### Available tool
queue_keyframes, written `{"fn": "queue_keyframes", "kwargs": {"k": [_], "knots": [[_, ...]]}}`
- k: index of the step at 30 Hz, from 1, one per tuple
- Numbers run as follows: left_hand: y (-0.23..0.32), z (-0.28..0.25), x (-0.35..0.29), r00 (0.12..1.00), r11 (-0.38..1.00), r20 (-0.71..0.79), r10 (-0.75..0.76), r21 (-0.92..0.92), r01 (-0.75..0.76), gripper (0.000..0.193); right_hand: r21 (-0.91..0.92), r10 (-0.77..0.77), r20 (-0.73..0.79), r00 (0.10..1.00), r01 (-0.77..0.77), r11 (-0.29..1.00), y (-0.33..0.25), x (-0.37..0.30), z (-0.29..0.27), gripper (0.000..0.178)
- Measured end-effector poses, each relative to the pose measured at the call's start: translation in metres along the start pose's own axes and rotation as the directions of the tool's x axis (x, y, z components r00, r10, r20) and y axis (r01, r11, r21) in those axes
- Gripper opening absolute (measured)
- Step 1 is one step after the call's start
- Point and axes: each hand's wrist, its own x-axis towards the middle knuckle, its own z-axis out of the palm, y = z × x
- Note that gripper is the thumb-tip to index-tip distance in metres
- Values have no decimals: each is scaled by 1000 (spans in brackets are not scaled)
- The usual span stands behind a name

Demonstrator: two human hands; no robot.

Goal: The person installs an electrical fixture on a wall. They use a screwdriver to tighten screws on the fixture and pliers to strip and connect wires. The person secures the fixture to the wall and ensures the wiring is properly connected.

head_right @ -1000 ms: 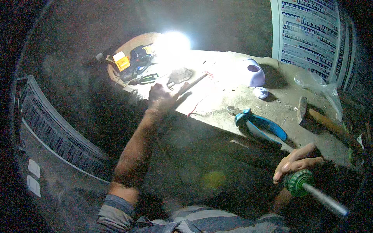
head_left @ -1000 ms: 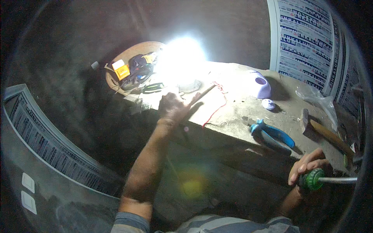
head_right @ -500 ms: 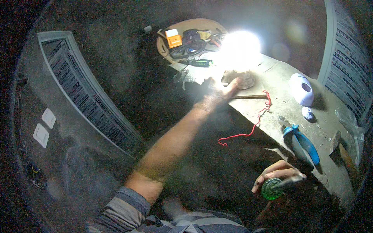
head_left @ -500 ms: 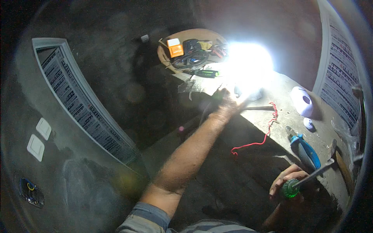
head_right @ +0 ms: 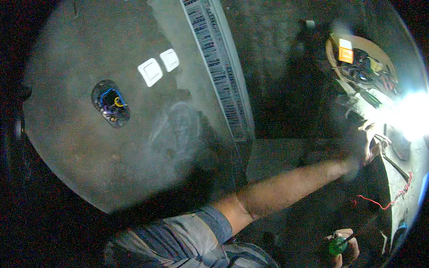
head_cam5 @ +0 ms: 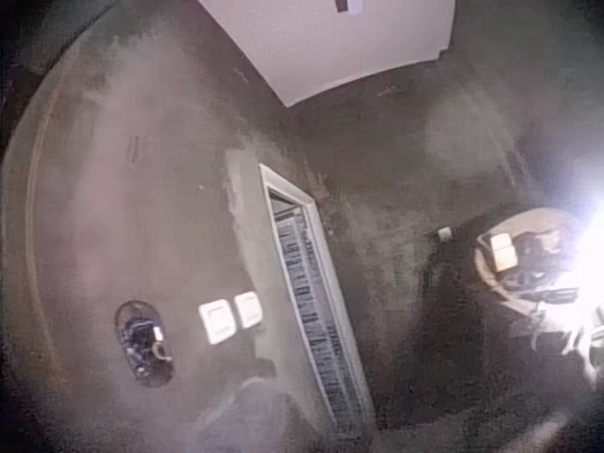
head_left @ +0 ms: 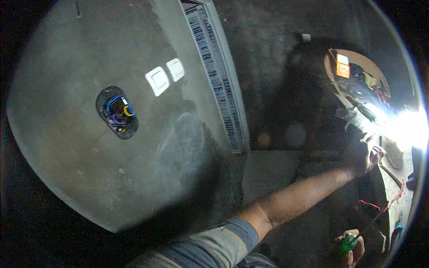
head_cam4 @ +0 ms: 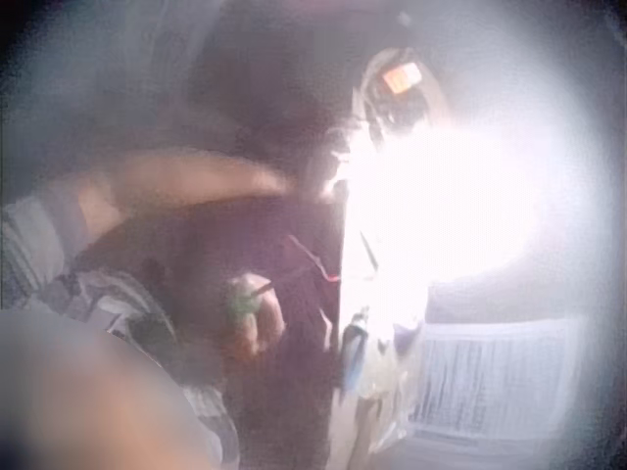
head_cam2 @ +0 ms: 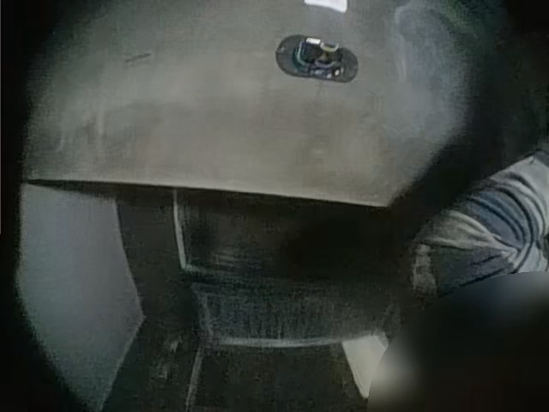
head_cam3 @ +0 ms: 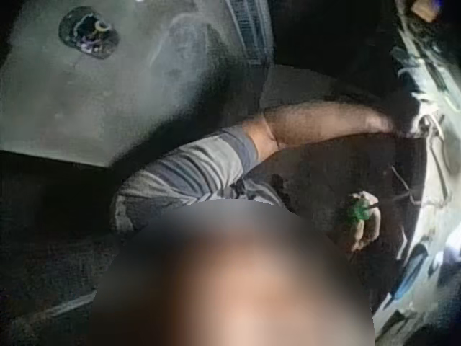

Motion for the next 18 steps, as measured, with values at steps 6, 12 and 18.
{"fn": "queue_keyframes", "kwargs": {"k": [6, 12, 18], "knots": [[-7, -109, -35, 997, 995, -11, 75, -58, -75, 47, -17, 121, 204, 971, -120, 993, 24, 30, 58, 50], [27, -290, -110, 984, 923, -141, 110, 382, -49, 36, 32, 321, 256, 912, -340, 940, 76, 44, 123, 57], [161, -457, -119, 1000, 158, -23, -21, 987, 26, 26, 229, 402, 394, 827, -512, 828, 132, 46, 206, 38]]}}
